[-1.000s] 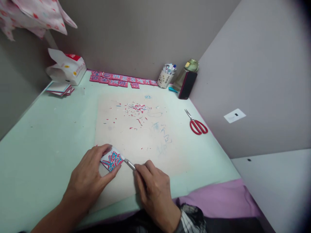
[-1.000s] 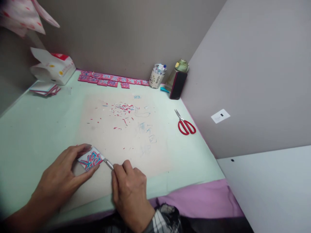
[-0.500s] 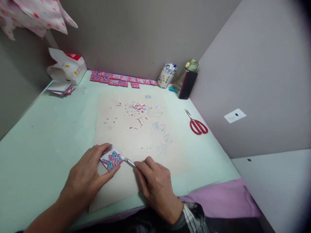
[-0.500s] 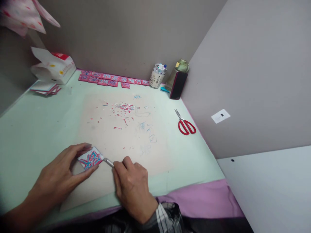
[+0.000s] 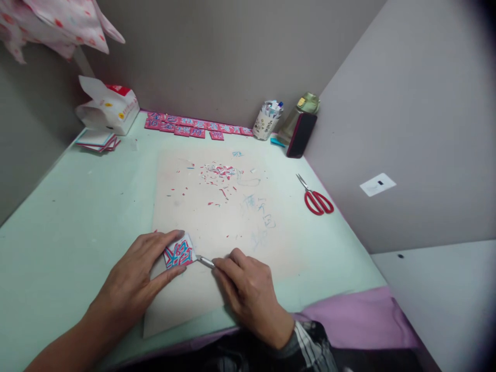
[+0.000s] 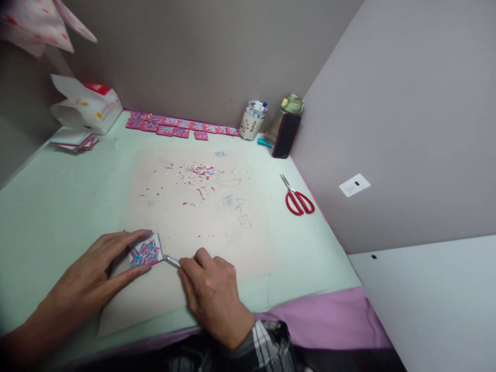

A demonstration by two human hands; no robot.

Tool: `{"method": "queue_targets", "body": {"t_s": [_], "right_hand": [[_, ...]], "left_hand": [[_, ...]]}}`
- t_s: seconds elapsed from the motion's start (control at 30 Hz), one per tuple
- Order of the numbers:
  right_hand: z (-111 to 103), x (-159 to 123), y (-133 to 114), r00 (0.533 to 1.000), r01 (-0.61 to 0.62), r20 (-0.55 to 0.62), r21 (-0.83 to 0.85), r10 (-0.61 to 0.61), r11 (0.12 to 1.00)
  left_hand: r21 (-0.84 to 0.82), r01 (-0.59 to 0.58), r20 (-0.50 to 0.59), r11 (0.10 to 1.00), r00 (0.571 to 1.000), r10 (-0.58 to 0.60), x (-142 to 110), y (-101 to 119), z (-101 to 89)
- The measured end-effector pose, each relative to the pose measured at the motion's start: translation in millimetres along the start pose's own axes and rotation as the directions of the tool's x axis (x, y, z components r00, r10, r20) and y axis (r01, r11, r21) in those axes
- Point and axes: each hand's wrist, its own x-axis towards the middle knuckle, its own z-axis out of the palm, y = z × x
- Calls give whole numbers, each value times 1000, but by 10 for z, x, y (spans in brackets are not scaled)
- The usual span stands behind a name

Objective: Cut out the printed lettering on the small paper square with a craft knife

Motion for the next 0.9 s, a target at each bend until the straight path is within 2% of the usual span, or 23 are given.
{"method": "queue_targets", "body": {"t_s": [0.9], "right_hand": [[67, -10, -55, 997, 9, -80, -113, -19, 994]], "left_hand": [[-46, 7, -11, 999, 1000, -8, -7, 34, -18]]}}
